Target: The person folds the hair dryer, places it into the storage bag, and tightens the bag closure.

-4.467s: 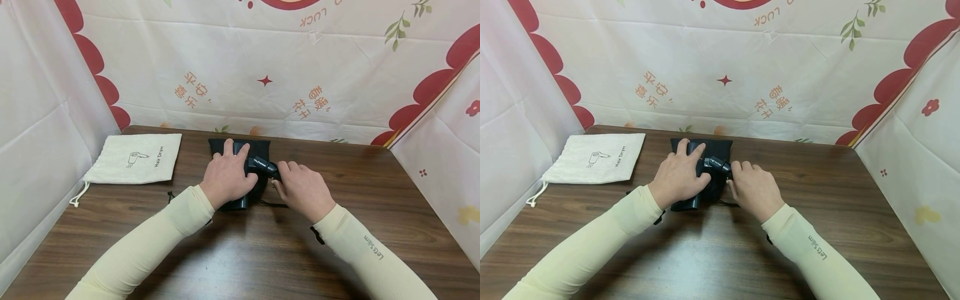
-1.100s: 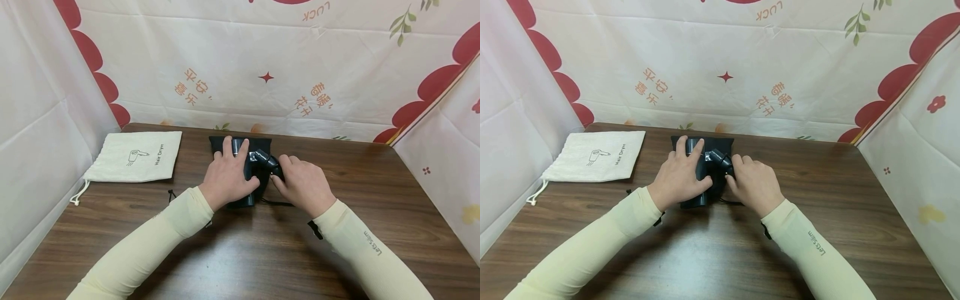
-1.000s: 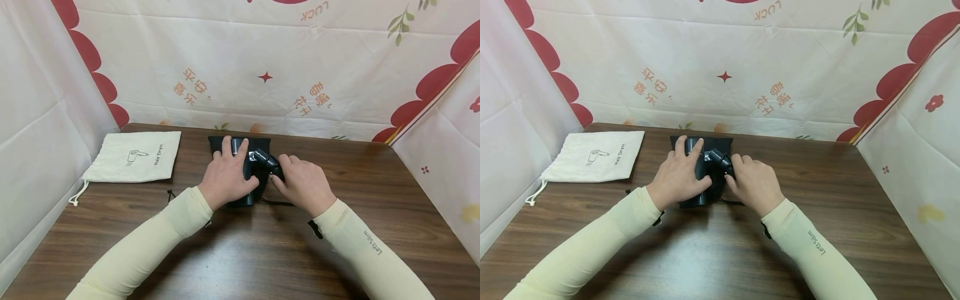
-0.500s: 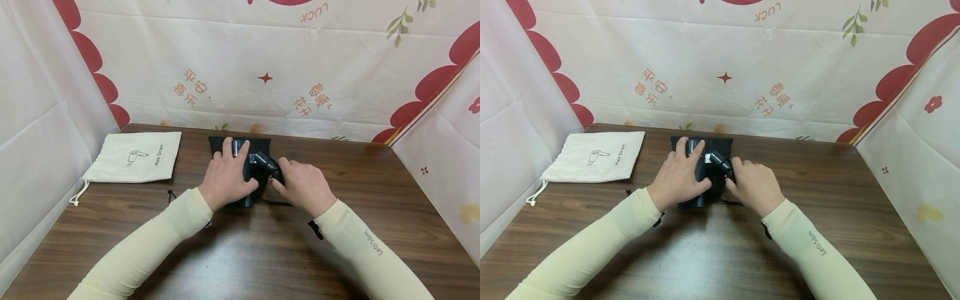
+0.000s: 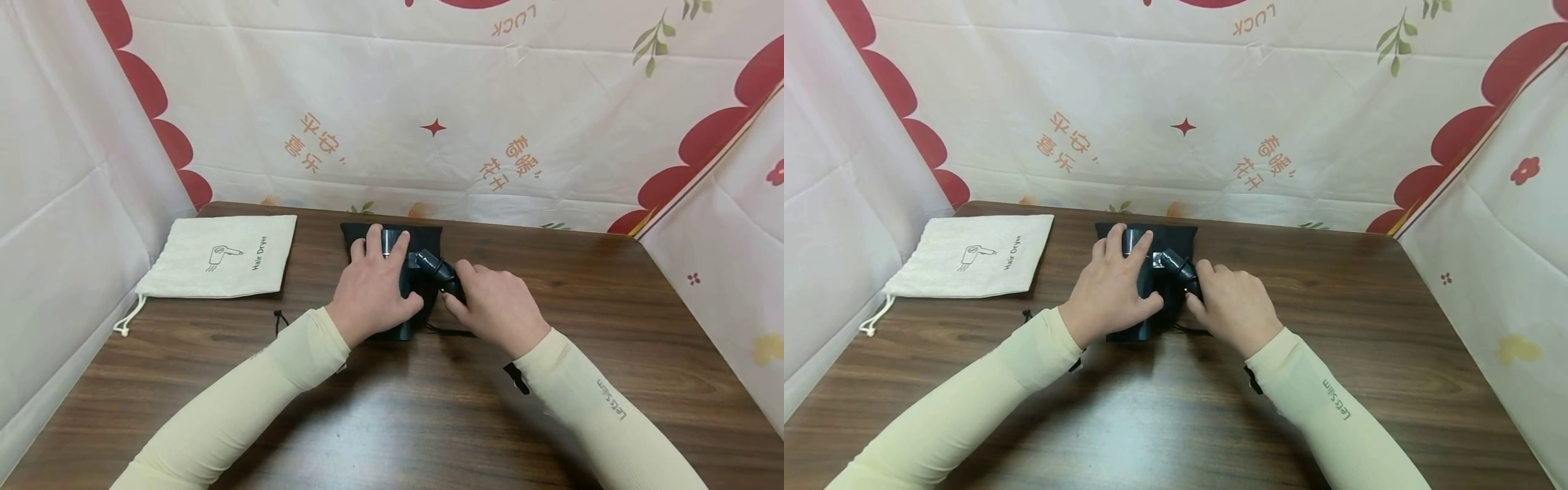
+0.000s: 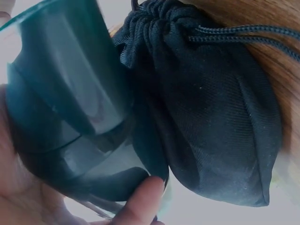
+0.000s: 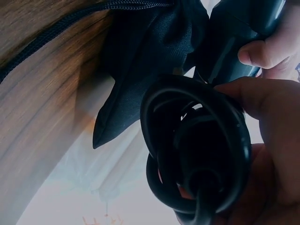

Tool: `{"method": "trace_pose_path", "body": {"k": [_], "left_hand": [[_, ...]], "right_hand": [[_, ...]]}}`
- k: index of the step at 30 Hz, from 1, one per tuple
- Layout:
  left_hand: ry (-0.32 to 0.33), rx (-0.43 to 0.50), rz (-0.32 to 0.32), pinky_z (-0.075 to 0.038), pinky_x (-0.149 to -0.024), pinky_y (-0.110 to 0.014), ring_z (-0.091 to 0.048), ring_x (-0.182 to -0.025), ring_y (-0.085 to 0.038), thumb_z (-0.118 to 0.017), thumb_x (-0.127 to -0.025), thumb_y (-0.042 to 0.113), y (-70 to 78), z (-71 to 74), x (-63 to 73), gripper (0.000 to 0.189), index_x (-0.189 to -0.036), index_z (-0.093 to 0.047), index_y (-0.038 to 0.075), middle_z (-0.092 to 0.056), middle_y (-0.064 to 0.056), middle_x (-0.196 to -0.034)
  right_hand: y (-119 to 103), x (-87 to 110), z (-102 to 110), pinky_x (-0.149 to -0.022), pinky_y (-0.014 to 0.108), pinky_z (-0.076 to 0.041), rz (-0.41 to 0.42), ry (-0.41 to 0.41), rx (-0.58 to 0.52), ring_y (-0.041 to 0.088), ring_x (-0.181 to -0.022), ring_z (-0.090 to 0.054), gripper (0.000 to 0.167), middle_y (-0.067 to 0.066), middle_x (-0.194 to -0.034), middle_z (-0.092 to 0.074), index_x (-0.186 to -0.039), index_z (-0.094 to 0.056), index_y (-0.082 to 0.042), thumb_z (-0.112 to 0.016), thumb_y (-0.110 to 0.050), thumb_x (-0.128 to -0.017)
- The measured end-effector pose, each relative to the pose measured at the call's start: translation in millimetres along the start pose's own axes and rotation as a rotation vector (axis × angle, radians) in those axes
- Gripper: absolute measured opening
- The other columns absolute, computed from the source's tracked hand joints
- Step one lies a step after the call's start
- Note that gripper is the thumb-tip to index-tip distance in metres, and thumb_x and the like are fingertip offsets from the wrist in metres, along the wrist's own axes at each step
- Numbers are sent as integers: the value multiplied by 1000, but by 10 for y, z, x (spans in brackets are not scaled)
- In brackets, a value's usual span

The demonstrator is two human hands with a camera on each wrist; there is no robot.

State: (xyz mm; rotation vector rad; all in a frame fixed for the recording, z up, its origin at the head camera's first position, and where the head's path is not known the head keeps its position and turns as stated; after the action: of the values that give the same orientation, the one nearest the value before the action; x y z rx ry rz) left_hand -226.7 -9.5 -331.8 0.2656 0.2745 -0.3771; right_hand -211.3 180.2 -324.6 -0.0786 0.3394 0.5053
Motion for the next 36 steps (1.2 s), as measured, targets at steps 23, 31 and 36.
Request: {"method": "trace_pose_path", "body": {"k": [23, 31, 36], "left_hand": [[39, -11, -36, -56, -58, -37, -52, -101, -39, -69, -81, 46, 7, 7, 4, 87, -154, -37, 11, -22, -27, -152], [14, -12, -24, -50, -52, -31, -55, -72, -26, -67, -80, 48, -15, 5, -10, 87, -153, -38, 11, -26, -27, -149], [-1, -3, -30, -49, -51, -31, -52, -72, -25, -66, -80, 50, -55, 18, -33, 88, -154, -37, 12, -27, -25, -149]], "right_hand": [[-13, 12, -16, -42, 32, -37, 7, 20, -9, 15, -47, -45, 28, 0, -62, -49, -92, -56, -5, -72, -27, -87], [-17, 0, 2, -42, 33, -38, 28, 27, 13, 15, -46, -45, 29, 0, -61, -48, -87, -55, -5, -73, -28, -86], [-7, -9, 0, -42, 33, -38, 24, 30, -4, 16, -47, -45, 30, -1, -62, -47, -87, -53, -7, -73, -29, -87]]}}
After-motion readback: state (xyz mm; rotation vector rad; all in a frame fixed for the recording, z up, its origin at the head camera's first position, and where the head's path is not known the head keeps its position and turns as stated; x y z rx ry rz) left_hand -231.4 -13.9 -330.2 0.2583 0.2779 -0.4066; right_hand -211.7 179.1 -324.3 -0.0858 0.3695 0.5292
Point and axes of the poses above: each hand's wrist, its own x-axis away from the middle knuckle, its own z-axis out of the back of the hand, y = z × x, the point moved 3 cm from there along -x, towards the middle knuckle
